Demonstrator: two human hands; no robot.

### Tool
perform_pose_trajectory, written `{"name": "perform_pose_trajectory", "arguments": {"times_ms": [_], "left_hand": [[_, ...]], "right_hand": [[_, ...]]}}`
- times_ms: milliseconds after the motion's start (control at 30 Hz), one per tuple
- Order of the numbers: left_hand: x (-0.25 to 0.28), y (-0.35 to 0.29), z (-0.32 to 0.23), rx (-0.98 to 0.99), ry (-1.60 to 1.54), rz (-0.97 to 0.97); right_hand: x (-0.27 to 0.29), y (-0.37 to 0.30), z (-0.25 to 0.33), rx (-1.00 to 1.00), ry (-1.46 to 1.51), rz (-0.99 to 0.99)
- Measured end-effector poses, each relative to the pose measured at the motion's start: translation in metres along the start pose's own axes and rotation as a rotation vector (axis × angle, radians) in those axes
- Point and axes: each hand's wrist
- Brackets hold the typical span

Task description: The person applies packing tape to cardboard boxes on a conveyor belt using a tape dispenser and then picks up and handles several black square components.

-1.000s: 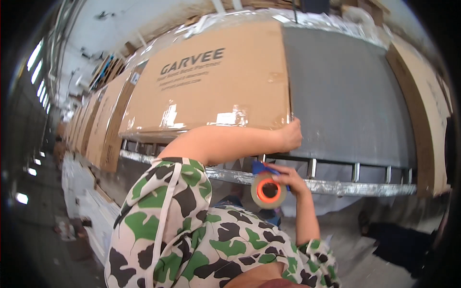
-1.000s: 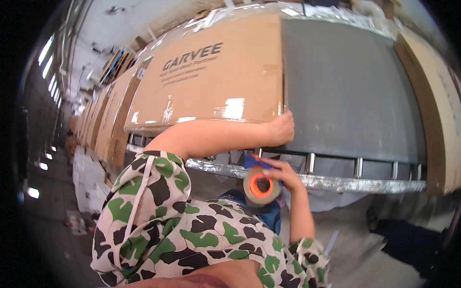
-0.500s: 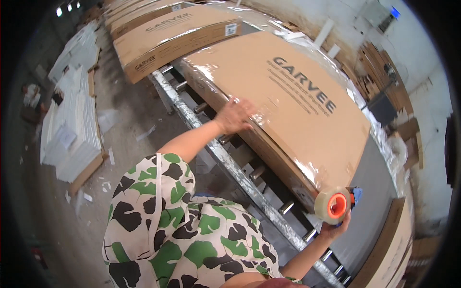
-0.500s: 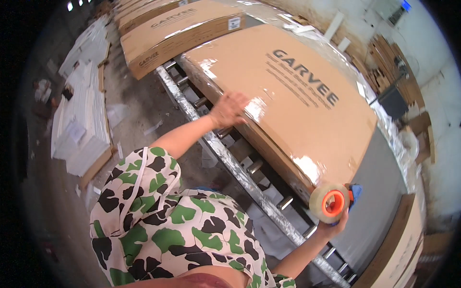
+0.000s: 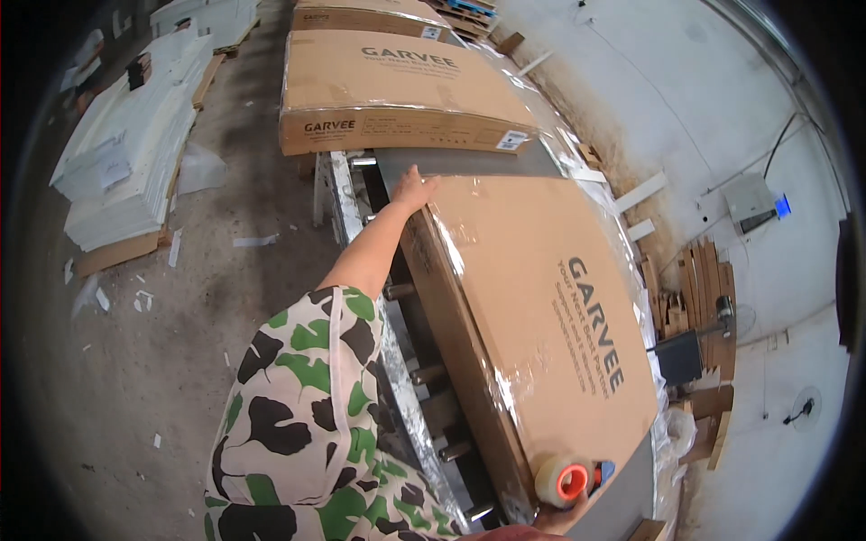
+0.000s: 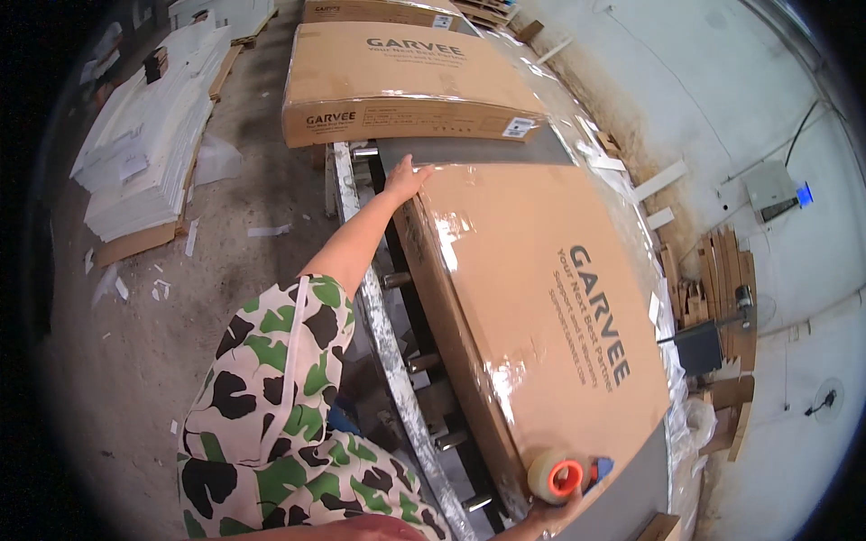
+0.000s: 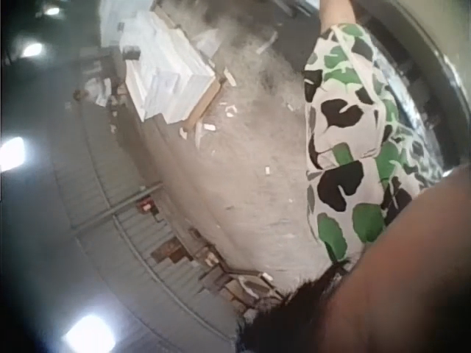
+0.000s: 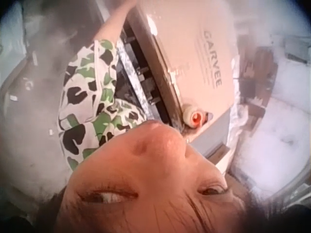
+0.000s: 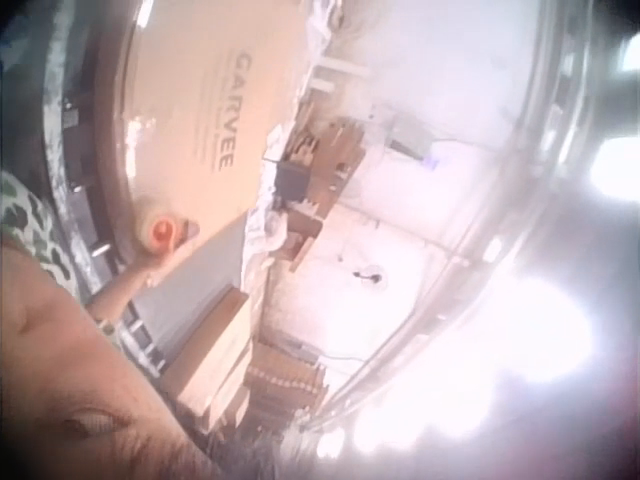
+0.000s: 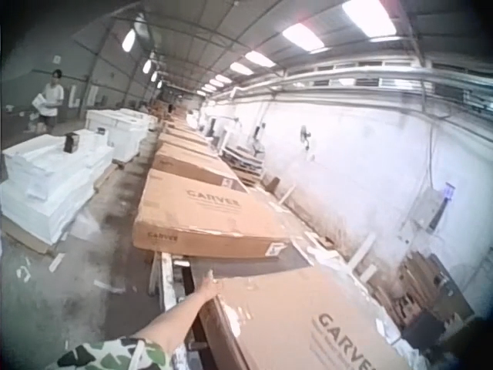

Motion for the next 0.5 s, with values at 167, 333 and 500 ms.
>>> {"name": "perform_pose_trajectory", "arguments": {"times_ms": [167, 333, 500], "left_hand": [[0.007, 0.025, 0.016, 0.019, -0.406, 0.194], [-0.007, 0.013, 0.018, 0.018, -0.515, 0.110], [0.009, 0.005, 0.027, -0.032, -0.557, -0.013]], "right_hand": [[-0.007, 0.000, -0.014, 0.061, -0.090, -0.072], [0.016, -0.001, -0.020, 0.195, -0.157, -0.105], [0.062, 0.004, -0.021, 0.736, -0.540, 0.044]]}}
Point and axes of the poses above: each hand's wrist, its own y-axis towards the middle knuckle, its own x-axis out of the back of the hand, z = x × y, and after that the axes turned 9 degrees about x, right-handed
